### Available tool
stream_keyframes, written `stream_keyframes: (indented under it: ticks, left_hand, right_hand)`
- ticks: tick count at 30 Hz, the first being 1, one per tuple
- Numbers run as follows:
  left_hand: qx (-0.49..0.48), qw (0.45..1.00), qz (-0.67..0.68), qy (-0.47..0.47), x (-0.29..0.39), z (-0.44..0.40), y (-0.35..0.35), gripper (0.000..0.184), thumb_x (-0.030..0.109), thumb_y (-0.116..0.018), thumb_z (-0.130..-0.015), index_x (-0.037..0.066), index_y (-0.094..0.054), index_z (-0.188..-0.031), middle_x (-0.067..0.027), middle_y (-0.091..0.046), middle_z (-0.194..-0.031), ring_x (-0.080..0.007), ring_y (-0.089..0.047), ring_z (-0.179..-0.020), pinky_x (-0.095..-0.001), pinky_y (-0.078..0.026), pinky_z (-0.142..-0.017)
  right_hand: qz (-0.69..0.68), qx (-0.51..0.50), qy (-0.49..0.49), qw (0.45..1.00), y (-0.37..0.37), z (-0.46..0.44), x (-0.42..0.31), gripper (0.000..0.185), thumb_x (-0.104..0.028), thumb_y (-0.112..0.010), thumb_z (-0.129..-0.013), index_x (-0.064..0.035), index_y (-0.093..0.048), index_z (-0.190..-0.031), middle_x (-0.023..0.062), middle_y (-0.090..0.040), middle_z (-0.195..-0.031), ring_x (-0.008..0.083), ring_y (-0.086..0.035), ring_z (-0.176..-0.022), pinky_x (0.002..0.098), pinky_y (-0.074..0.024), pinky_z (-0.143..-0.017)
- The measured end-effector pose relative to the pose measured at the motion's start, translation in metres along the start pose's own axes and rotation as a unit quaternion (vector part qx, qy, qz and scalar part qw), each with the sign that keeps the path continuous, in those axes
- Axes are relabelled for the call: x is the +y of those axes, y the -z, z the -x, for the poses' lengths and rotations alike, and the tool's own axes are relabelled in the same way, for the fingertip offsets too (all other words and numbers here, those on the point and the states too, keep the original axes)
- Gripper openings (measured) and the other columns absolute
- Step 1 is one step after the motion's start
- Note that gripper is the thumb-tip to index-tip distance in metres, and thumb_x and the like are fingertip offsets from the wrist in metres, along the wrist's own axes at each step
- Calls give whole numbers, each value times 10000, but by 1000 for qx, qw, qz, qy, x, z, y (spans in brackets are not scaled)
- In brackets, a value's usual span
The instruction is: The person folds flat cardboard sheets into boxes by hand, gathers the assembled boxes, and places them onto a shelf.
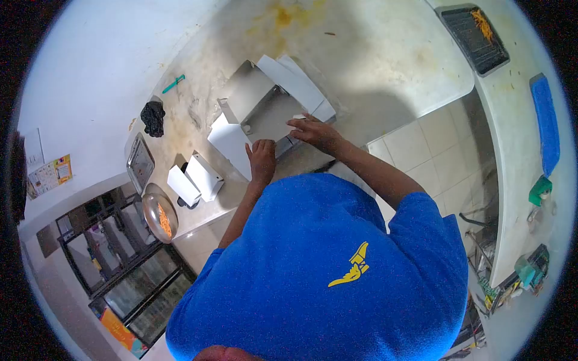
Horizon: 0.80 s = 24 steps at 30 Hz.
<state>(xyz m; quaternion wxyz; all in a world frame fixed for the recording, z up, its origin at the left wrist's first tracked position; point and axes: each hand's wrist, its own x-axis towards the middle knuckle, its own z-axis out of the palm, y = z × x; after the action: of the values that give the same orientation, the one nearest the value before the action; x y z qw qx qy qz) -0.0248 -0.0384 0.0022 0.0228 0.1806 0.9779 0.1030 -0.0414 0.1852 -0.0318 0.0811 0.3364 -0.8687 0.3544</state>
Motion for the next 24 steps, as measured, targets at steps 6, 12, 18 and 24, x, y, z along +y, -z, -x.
stream_keyframes:
  ticks: [6, 12, 18, 24]
  left_hand:
    - [-20, 999, 31, 12, 19, 8, -9, 84, 131, -522, -853, 88, -556, -917, -55, -561, -952, -237, -505, -1035, -531, -200, -1046]
    - [121, 973, 139, 142, 56, 13, -14, 183, 94, -538, -824, 63, -569, -1001, -99, -589, -1075, -277, -508, -1092, -512, -261, -1023]
    - [128, 962, 174, 168, 40, 21, -30, 276, -5, -510, -786, 36, -561, -1054, -137, -595, -1086, -308, -567, -1017, -433, -348, -989]
    - [316, 772, 441, 332, 29, 30, -24, 250, 27, -532, -834, 8, -525, -1083, -125, -605, -1010, -229, -601, -939, -311, -476, -793]
  right_hand:
    - [-104, 92, -147, 979, 14, 4, -4, 299, -102, -619, -783, -108, -583, -1080, 89, -526, -1204, 256, -494, -1155, 490, -365, -993]
    - [52, -24, -92, 994, 23, -12, -7, 261, -208, -615, -787, -154, -588, -1041, 52, -510, -1195, 219, -404, -1238, 606, -66, -1053]
    - [8, -92, 94, 991, -31, -29, -14, 214, -293, -720, -664, -176, -646, -826, -46, -606, -963, 183, -503, -1079, 584, 9, -1036]
    - [-2, -253, -25, 967, -26, -68, -29, 241, -349, -707, -670, -181, -669, -838, -19, -658, -867, 196, -564, -966, 573, -252, -966]
